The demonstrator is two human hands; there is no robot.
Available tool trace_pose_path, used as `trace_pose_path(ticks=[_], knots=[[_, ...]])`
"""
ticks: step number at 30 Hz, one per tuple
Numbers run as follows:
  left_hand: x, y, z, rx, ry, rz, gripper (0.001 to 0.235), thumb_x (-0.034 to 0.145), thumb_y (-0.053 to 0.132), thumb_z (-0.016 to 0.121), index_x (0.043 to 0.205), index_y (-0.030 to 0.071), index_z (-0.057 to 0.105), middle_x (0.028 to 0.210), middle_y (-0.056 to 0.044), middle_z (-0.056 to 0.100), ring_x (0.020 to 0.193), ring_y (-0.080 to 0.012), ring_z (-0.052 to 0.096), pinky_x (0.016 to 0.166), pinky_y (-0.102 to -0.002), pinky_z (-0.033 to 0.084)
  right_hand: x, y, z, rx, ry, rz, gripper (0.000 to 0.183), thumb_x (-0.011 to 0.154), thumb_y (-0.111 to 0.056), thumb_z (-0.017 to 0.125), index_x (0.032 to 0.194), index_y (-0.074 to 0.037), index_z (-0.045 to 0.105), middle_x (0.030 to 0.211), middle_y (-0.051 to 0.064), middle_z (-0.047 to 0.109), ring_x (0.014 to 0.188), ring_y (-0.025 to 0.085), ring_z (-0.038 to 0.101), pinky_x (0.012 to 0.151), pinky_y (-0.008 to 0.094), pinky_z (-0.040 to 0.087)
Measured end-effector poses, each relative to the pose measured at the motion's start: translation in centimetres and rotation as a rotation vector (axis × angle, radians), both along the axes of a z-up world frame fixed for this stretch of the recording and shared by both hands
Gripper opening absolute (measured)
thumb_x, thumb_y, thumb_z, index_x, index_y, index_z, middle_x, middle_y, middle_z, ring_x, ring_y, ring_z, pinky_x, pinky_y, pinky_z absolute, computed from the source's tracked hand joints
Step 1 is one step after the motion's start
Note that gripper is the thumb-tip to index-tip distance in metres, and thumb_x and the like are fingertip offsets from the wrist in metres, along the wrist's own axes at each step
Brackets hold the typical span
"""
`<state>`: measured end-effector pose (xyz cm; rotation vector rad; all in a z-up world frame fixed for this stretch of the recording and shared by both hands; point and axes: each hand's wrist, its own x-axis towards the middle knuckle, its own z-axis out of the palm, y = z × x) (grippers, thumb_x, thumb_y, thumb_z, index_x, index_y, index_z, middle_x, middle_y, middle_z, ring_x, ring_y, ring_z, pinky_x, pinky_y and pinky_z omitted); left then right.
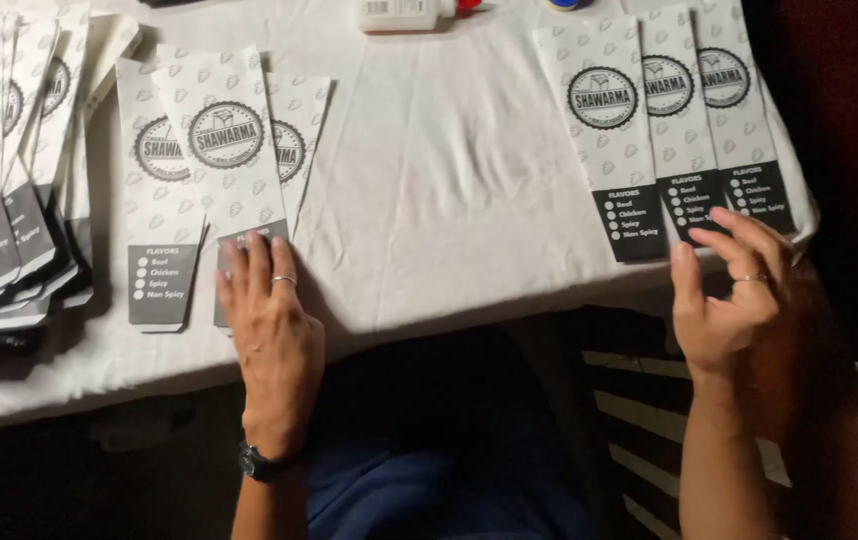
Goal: Manually assembling paper shawarma cones by aligning templates and applying glue to the edges.
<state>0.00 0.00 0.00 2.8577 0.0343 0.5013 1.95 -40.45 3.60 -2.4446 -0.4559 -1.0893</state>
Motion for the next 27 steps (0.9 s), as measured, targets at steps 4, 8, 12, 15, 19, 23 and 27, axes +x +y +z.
trace_pose_path(ticks=[4,8,12,15,19,23,27], knots=[[-0.4,-4.4,0.1,-0.145,0.019,-0.193,0.087,0.063,-0.014,0.043,0.151,-0.008,0.040,0.160,-0.034,0.033,0.151,-0.0515,0.025,0.127,-0.057,0.018,0.7,5.4,1.0,0.062,0.001,0.127,0.011,0.105,0.002,0.071,0.107,0.013,0.072,0.121,0.026,0.067,0.117,0.041,0.062,0.104,0.051,0.052],[0.2,-10.8,-0.6,-0.212,-0.179,-0.316,0.069,0.077,-0.006,0.063,0.145,-0.004,0.052,0.148,-0.029,0.051,0.140,-0.0488,0.047,0.110,-0.051,0.041,0.5,11.2,-0.4,0.061,0.146,0.376,0.021,0.091,-0.003,0.077,0.112,-0.003,0.074,0.122,0.015,0.071,0.118,0.036,0.068,0.108,0.050,0.049],[0.5,-11.4,-1.7,-0.409,-0.341,-0.334,0.040,0.096,0.015,0.067,0.131,-0.003,0.058,0.140,-0.026,0.056,0.133,-0.0483,0.054,0.111,-0.050,0.045,0.6,13.3,-1.2,0.047,0.227,0.591,0.026,0.086,0.003,0.077,0.111,0.001,0.073,0.119,0.016,0.072,0.119,0.036,0.068,0.111,0.053,0.048],[-0.4,-9.8,-1.7,-0.544,-0.355,-0.419,0.014,0.091,0.014,0.077,0.100,0.005,0.071,0.118,-0.012,0.071,0.122,-0.0397,0.066,0.106,-0.045,0.052,1.0,12.3,-1.7,0.059,0.261,0.613,0.026,0.088,-0.005,0.079,0.113,0.000,0.074,0.117,0.016,0.073,0.119,0.036,0.069,0.110,0.053,0.048],[-0.9,-9.1,-0.5,-0.527,-0.388,-0.512,0.012,0.089,0.003,0.077,0.099,-0.002,0.073,0.112,-0.017,0.073,0.114,-0.0436,0.070,0.097,-0.049,0.057,1.2,12.3,-1.9,0.069,0.236,0.645,0.022,0.090,-0.007,0.079,0.109,0.002,0.074,0.115,0.017,0.073,0.117,0.039,0.069,0.108,0.054,0.051],[-0.8,-9.1,-1.2,-0.527,-0.415,-0.519,0.013,0.089,0.001,0.076,0.102,-0.002,0.075,0.111,-0.016,0.075,0.110,-0.0389,0.072,0.094,-0.046,0.058,1.2,12.2,-1.7,0.085,0.216,0.665,0.017,0.089,-0.006,0.079,0.105,0.000,0.076,0.113,0.016,0.074,0.117,0.039,0.070,0.107,0.054,0.052],[-0.8,-8.9,-1.4,-0.550,-0.421,-0.537,0.012,0.090,-0.001,0.075,0.102,-0.001,0.076,0.109,-0.015,0.075,0.107,-0.0369,0.073,0.092,-0.045,0.058,1.0,12.2,-1.6,0.077,0.192,0.654,0.011,0.089,-0.004,0.080,0.098,0.000,0.077,0.110,0.016,0.075,0.114,0.039,0.071,0.105,0.053,0.054]])
